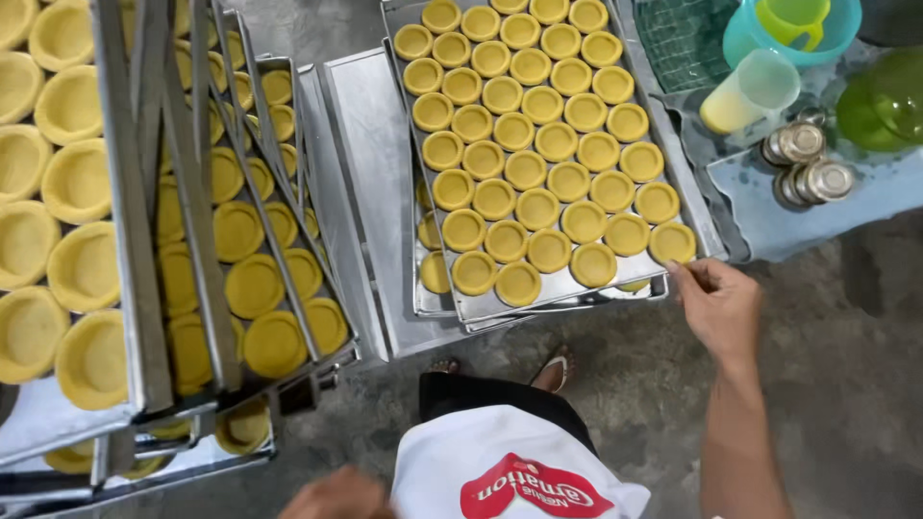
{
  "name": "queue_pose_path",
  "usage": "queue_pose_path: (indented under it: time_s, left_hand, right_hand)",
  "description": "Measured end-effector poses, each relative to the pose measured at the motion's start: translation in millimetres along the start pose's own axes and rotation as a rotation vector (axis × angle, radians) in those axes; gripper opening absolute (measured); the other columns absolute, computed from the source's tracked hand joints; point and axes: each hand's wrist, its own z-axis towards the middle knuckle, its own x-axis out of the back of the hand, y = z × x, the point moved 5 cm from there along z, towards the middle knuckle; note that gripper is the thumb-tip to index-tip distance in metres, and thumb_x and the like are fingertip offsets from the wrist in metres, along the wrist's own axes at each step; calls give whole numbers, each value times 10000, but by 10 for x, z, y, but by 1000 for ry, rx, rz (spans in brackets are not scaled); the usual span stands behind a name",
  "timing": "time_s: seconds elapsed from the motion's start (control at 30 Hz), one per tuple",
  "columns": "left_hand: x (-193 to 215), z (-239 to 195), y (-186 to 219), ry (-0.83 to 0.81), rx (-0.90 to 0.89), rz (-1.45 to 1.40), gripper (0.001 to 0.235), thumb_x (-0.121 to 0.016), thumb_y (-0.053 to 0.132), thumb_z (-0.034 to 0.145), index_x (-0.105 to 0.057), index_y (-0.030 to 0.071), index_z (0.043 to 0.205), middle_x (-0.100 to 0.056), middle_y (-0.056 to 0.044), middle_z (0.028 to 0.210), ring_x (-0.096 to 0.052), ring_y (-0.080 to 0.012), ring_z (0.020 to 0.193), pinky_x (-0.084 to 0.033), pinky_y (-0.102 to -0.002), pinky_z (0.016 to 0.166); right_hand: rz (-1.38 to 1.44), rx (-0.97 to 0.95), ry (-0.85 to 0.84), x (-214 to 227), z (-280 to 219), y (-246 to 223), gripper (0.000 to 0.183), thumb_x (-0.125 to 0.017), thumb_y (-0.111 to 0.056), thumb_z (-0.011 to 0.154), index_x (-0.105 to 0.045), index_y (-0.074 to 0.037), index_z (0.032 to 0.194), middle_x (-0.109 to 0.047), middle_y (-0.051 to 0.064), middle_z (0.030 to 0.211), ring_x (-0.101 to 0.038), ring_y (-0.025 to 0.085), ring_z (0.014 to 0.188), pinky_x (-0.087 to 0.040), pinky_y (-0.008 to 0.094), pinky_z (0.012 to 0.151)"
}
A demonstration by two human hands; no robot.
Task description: The person fills small pastry shells with a liquid yellow filling using a plastic pitcher, then refills the pitcher from a large metal pot using a ladle.
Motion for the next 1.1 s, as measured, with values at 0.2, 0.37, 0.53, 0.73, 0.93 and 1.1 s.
queue_pose_path:
  time_s: [0.2, 0.37, 0.53, 0.73, 0.93, 1.1]
  left_hand:
    - [-649, 2071, 619, 393, -40, -83, 513, -698, 430, 923, -685, 195, 1379, -770, 18, 1200, -737, -157, 1024, -578, -361, 875]
    - [-644, 2798, 456, 794, 356, 189, 478, -498, 471, 1088, -635, 94, 1347, -655, -165, 1177, -677, -402, 1129, -521, -545, 965]
    - [-630, 3063, 162, 798, 418, 215, 410, -425, 407, 1107, -650, 106, 1270, -685, -161, 1098, -694, -401, 1063, -532, -542, 923]
    - [-493, 3191, -171, 746, 438, 126, 281, -460, 383, 1053, -660, 186, 1062, -697, -108, 1014, -712, -367, 1043, -545, -505, 925]
    - [-515, 2979, 138, 686, 463, 95, 264, -489, 311, 1047, -678, 128, 1057, -713, -164, 1003, -717, -412, 1034, -555, -532, 903]
    - [-521, 2784, 619, 750, 523, 2, 318, -511, 287, 1074, -698, 60, 1196, -727, -205, 1071, -705, -431, 1077, -533, -560, 931]
  right_hand:
    - [-281, -76, 38, 214, 902, 1144, 307, -768, -398, 998, -758, -110, 895, -524, 16, 640, -485, 147, 681, -414, 347, 704]
    - [-239, -15, -235, 10, 1203, 856, 579, -517, -397, 1131, -607, 42, 1496, -700, 348, 1216, -720, 480, 1012, -558, 582, 891]
    - [-130, -116, -316, -75, 1162, 633, 568, -375, -321, 1132, -459, -33, 1615, -558, 397, 1442, -496, 568, 1357, -372, 659, 1149]
    - [-94, -145, -285, -246, 1274, 906, 537, -402, -294, 1130, -469, -96, 1624, -513, 338, 1528, -430, 532, 1433, -333, 641, 1202]
    - [-97, -104, -280, -220, 1355, 991, 515, -461, -290, 1118, -514, -130, 1605, -560, 288, 1498, -474, 494, 1404, -384, 603, 1167]
    - [-114, -109, -341, -161, 1458, 1326, 501, -430, -293, 1124, -537, -134, 1588, -601, 302, 1442, -530, 486, 1360, -431, 585, 1138]
